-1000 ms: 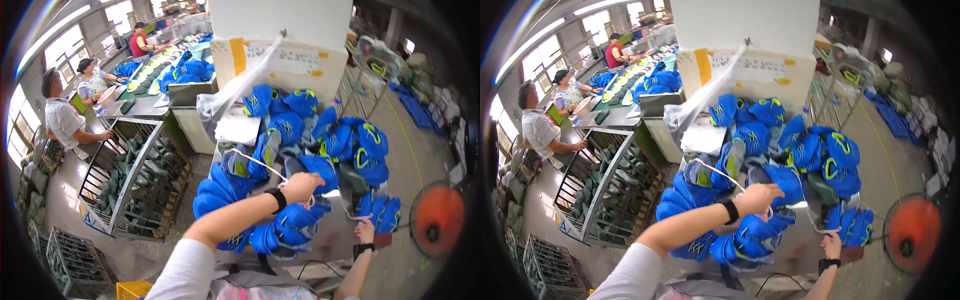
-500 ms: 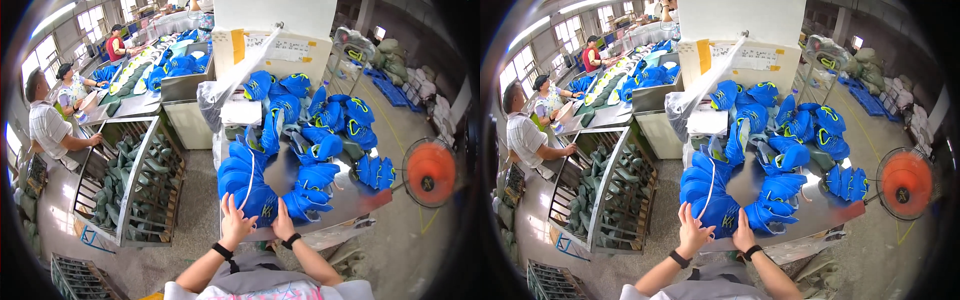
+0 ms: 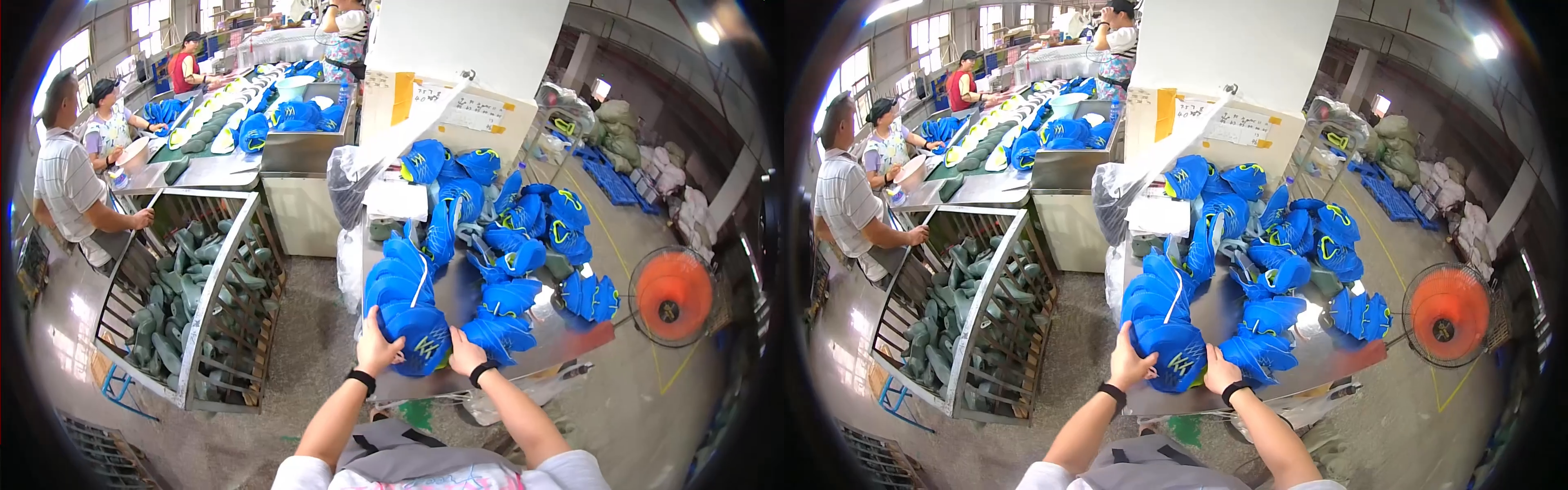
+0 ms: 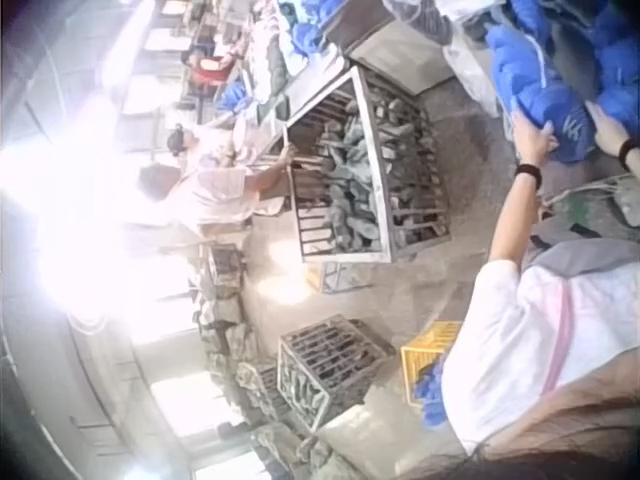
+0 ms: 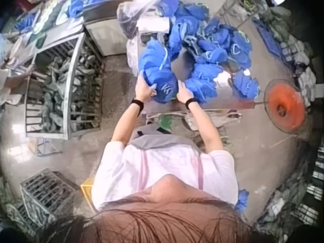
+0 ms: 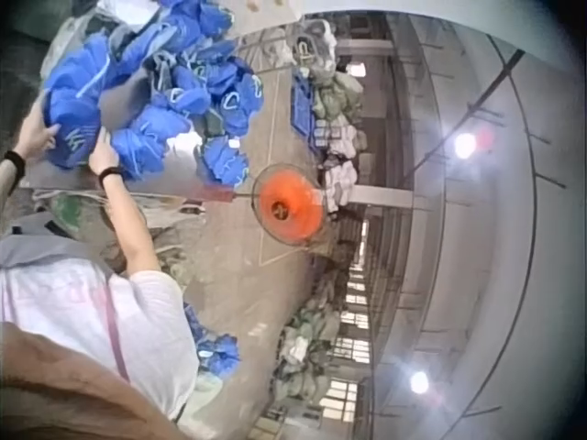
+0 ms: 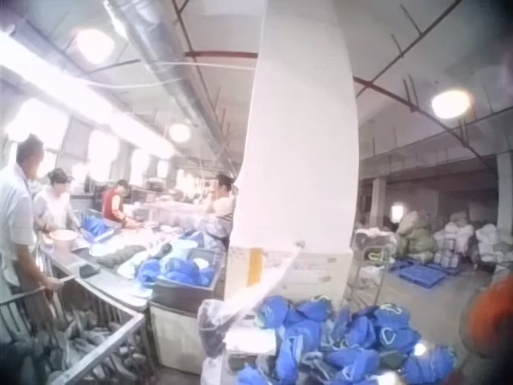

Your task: The recorder collects blue shoe upper components from a tray and stacks them neatly on a metal table in a factory.

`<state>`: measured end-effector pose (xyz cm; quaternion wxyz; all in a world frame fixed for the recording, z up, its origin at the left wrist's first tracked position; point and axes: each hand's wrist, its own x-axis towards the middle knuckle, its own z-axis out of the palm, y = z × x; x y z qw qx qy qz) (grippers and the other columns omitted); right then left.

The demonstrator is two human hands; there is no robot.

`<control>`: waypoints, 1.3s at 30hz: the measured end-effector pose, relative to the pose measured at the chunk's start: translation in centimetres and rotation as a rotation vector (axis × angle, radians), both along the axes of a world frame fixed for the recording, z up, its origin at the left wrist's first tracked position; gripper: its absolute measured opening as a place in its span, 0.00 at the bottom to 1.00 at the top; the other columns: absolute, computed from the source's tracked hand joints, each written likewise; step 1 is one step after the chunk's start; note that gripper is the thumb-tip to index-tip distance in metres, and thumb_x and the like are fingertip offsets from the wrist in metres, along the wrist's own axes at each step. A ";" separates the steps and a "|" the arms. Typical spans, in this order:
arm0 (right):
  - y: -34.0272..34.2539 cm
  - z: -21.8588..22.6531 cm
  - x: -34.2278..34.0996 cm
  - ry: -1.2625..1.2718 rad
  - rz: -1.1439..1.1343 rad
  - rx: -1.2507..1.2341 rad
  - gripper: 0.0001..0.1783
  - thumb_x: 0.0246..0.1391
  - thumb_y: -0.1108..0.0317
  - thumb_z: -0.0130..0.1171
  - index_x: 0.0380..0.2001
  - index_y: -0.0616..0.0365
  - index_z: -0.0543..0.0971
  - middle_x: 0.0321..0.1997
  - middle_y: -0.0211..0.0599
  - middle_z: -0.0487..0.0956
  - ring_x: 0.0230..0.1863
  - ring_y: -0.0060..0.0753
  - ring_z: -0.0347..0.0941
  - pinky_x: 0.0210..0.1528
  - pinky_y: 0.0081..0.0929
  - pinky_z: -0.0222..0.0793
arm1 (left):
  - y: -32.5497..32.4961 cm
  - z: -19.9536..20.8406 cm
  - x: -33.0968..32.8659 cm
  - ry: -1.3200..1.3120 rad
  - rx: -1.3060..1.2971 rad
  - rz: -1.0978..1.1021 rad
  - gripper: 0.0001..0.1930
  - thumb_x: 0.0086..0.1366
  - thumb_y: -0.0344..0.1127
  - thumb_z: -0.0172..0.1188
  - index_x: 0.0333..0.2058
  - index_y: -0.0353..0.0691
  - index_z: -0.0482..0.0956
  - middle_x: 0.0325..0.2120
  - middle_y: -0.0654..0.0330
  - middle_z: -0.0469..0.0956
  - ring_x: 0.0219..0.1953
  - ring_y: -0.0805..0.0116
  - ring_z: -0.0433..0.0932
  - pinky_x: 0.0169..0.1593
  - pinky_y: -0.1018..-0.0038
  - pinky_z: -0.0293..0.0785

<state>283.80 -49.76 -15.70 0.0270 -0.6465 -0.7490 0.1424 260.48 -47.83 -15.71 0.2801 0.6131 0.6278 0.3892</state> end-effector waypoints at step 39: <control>26.5 5.7 -10.2 0.046 -0.140 -0.296 0.52 0.34 0.27 0.50 0.51 0.64 0.67 0.63 0.58 0.47 0.64 0.58 0.42 0.58 0.62 0.39 | 10.6 -4.1 -9.0 -0.800 -0.608 -0.450 0.64 0.44 0.33 0.70 0.57 0.39 0.15 0.56 0.42 0.53 0.54 0.57 0.62 0.55 0.68 0.62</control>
